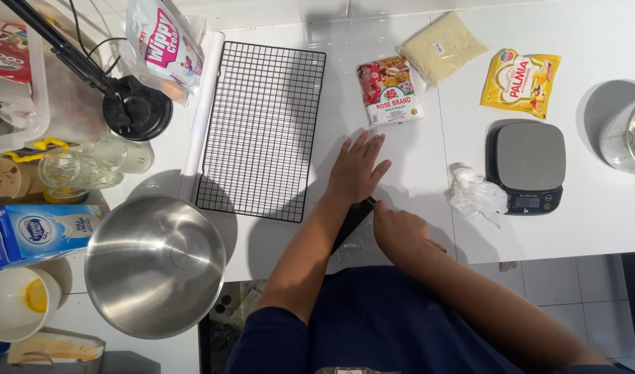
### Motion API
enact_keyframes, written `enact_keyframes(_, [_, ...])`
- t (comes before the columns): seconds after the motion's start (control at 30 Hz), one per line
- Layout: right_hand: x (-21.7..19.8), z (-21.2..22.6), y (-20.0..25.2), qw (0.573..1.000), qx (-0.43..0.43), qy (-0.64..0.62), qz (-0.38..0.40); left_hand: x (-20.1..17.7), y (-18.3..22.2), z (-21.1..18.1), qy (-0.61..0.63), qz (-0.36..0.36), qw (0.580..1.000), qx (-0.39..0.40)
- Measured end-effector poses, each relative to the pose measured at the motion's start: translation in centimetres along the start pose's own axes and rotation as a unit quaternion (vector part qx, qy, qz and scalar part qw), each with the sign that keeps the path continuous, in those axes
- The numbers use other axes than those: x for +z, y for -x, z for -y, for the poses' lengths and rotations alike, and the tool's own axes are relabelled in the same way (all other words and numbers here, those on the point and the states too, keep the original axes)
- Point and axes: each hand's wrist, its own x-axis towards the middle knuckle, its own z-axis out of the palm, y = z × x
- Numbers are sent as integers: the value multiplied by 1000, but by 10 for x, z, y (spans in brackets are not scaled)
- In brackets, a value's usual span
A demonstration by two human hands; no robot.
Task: Chopping a chocolate bar into small pieces with a knife and opening a packet of whipped cream powder.
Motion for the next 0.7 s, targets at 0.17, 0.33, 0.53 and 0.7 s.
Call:
enact_keyframes(0.17, [45,2,-40,999,52,9,10,-2,4,2,-12,19,1000,-7])
enact_keyframes(0.33, [81,6,-51,984,58,120,-120,8,5,11,-27,24,999,1])
enact_keyframes(0.53, [84,6,-45,983,77,50,-158,12,6,12,-53,18,998,16])
enact_keyframes(0.7, [108,-3,-59,990,50,-11,-128,11,11,11,-59,21,998,18])
